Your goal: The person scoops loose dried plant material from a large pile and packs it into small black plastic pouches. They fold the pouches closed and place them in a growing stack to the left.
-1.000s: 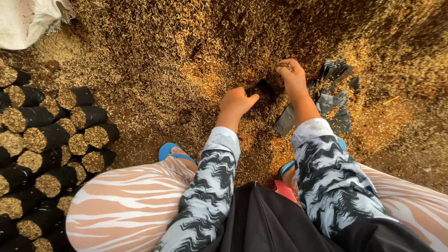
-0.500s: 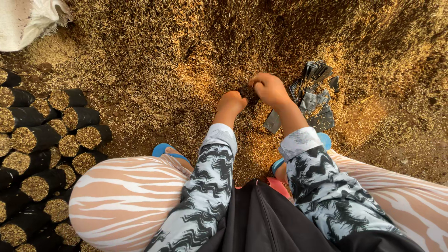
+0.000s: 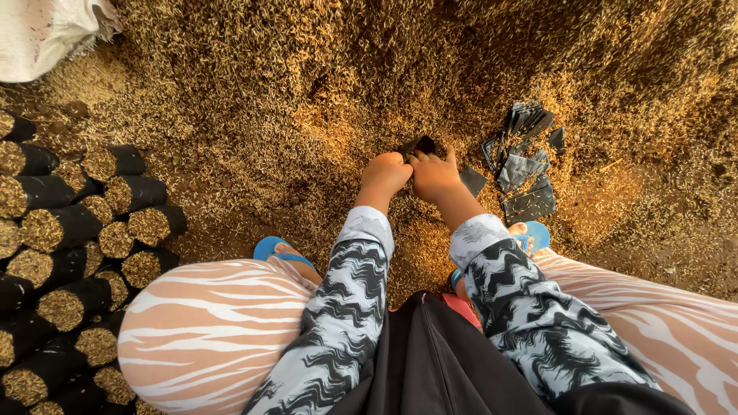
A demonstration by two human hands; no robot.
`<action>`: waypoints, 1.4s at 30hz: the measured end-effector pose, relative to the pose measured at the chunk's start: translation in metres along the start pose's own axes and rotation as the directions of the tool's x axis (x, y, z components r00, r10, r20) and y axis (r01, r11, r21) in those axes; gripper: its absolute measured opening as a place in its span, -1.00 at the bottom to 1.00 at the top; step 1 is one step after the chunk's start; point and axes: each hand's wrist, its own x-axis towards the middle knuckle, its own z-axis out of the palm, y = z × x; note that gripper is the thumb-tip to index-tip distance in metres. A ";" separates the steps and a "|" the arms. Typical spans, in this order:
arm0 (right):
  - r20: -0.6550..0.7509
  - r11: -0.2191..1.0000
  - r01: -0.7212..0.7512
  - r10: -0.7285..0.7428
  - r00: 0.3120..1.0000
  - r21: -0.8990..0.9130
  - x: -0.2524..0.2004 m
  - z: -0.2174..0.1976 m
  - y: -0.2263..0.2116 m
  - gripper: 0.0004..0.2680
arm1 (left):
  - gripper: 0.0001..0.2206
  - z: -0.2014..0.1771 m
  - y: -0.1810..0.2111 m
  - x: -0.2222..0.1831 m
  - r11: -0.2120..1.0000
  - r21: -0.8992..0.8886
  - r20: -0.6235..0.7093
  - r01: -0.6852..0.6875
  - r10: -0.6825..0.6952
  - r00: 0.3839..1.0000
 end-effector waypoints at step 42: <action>-0.243 -0.333 0.261 0.094 0.965 0.906 0.014 -0.009 0.045 -0.90 | -0.80 0.000 -0.006 0.027 0.997 -0.066 -0.181 -0.042 0.029 0.983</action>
